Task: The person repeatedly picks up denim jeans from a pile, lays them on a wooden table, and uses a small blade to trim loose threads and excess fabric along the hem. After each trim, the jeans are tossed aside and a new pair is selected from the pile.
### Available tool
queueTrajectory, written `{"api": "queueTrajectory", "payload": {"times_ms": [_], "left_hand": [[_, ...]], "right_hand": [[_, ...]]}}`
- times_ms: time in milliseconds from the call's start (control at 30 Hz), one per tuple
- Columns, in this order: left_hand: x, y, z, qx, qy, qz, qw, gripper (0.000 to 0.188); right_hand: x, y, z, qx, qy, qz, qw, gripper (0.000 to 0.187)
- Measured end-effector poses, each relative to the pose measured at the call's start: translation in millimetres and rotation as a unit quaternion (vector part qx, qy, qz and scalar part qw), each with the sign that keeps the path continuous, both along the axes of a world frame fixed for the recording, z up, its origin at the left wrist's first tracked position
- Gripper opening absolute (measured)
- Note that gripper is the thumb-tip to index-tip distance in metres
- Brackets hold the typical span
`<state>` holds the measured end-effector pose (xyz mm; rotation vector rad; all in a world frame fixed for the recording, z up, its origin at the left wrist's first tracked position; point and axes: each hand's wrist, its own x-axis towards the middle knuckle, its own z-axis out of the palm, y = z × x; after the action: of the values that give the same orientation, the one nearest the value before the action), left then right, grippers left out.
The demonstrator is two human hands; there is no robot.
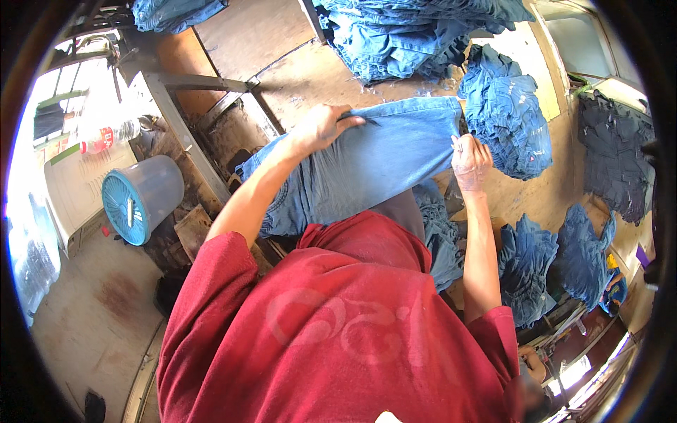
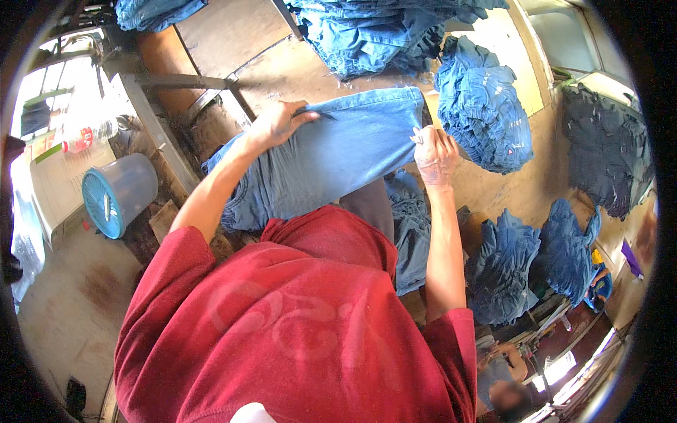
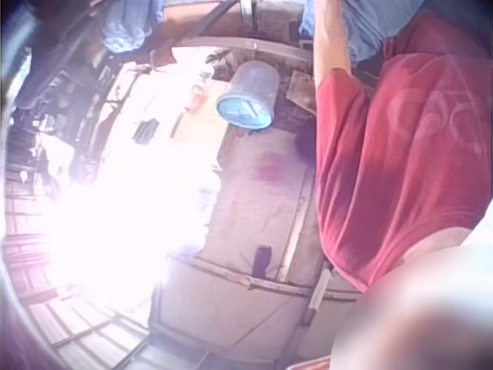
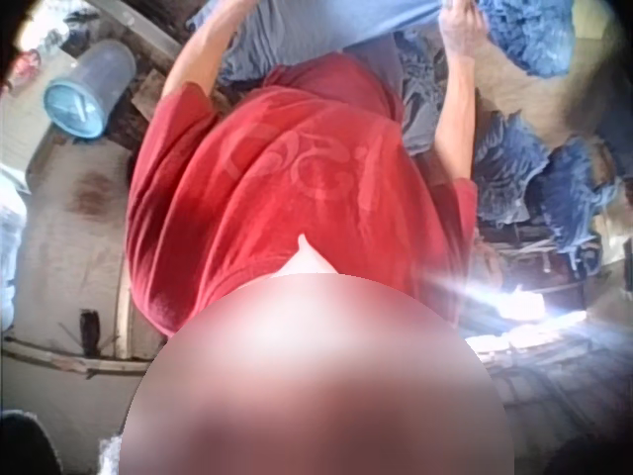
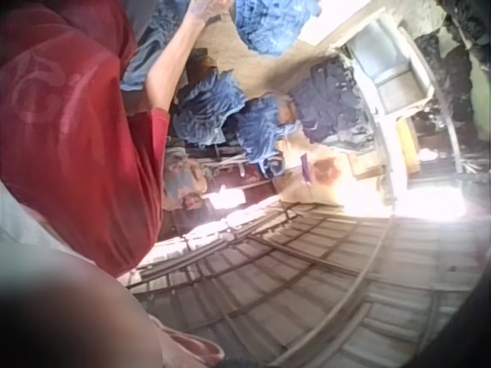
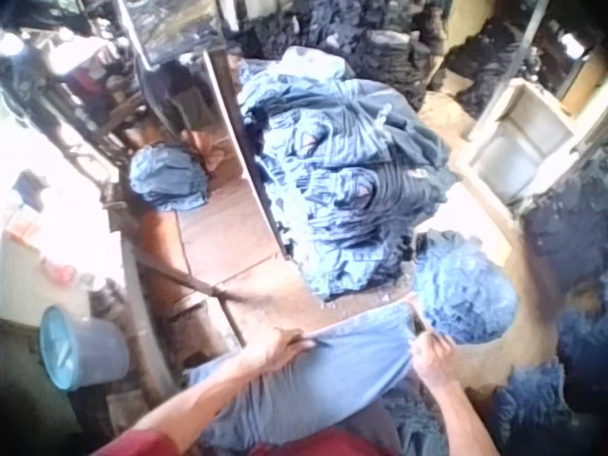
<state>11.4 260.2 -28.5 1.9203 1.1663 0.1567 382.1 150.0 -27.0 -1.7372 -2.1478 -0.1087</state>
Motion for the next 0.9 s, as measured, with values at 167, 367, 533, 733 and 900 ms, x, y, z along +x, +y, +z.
{"api": "queueTrajectory", "payload": {"times_ms": [167,367,533,733,900], "left_hand": [[-12,28,-5,-0.174,0.066,-0.04,0.982,0.062],[-9,21,-22,0.018,-0.05,-0.013,0.999,0.059],[-16,29,-33,0.096,-0.055,-0.104,0.988,0.052],[-15,28,-28,0.083,-0.06,-0.095,0.99,0.049],[-14,26,-27,0.061,-0.075,-0.071,0.993,0.049]], "right_hand": [[-5,9,0,-0.02,0.003,-0.018,1.0,0.03],[-46,2,36,-0.111,0.05,-0.226,0.966,0.018],[-149,-22,69,-0.24,0.166,-0.021,0.956,0.026],[-203,-20,52,-0.129,0.149,-0.003,0.98,0.027],[-208,-8,46,-0.117,0.128,-0.018,0.985,0.024]]}}
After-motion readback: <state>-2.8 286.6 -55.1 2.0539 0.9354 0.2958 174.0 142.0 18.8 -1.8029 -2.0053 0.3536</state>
